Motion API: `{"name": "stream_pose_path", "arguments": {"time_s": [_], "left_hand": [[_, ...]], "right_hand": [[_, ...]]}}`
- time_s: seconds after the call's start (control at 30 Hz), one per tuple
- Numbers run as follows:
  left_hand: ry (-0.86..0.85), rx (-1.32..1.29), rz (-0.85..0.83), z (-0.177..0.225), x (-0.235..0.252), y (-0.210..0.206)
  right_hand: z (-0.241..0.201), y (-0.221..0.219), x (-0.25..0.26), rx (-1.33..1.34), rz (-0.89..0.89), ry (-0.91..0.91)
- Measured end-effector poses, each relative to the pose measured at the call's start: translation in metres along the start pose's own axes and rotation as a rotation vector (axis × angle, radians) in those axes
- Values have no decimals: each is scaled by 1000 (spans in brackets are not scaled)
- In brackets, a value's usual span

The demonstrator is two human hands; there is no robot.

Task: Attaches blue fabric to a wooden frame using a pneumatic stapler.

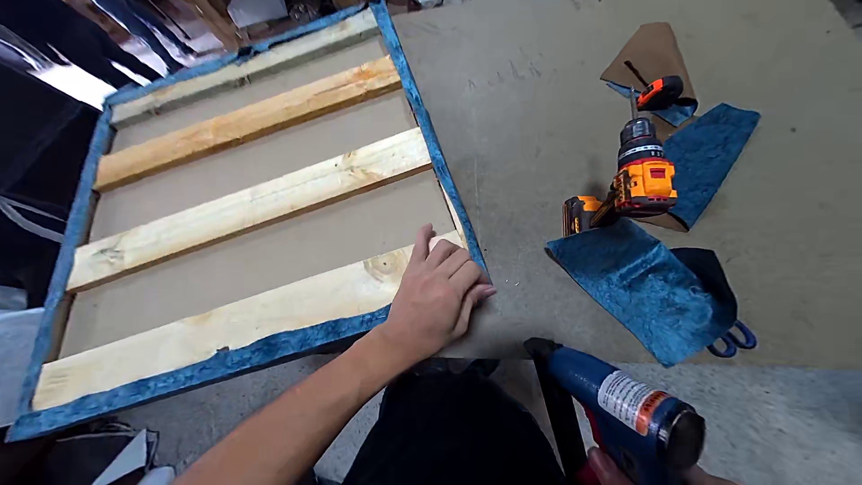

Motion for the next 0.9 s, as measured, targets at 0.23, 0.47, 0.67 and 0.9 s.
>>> {"name": "stream_pose_path", "arguments": {"time_s": [0.23, 0.47, 0.67, 0.9], "left_hand": [[192, -102, -93, -33, 1, -6], [134, -104, -147, -30, 3, -8], [271, -402, 70, -47, -6, 8], [500, -629, 294, -97, -60, 60]], "right_hand": [[-75, -19, 17, -97, 153, 25], [-98, -43, 28, -277, 213, -117], [-118, -66, 17, -314, 199, -135], [-128, -85, 10, -258, 184, -142]]}}
Point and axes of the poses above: each hand's wrist, its own x-axis towards the middle knuckle, its own y-axis out of the back of the hand, z = x × y, the point moved 10 cm from there along x, towards the middle knuckle, and after that the axes turned 10 degrees about -y, right-handed, at the moved point
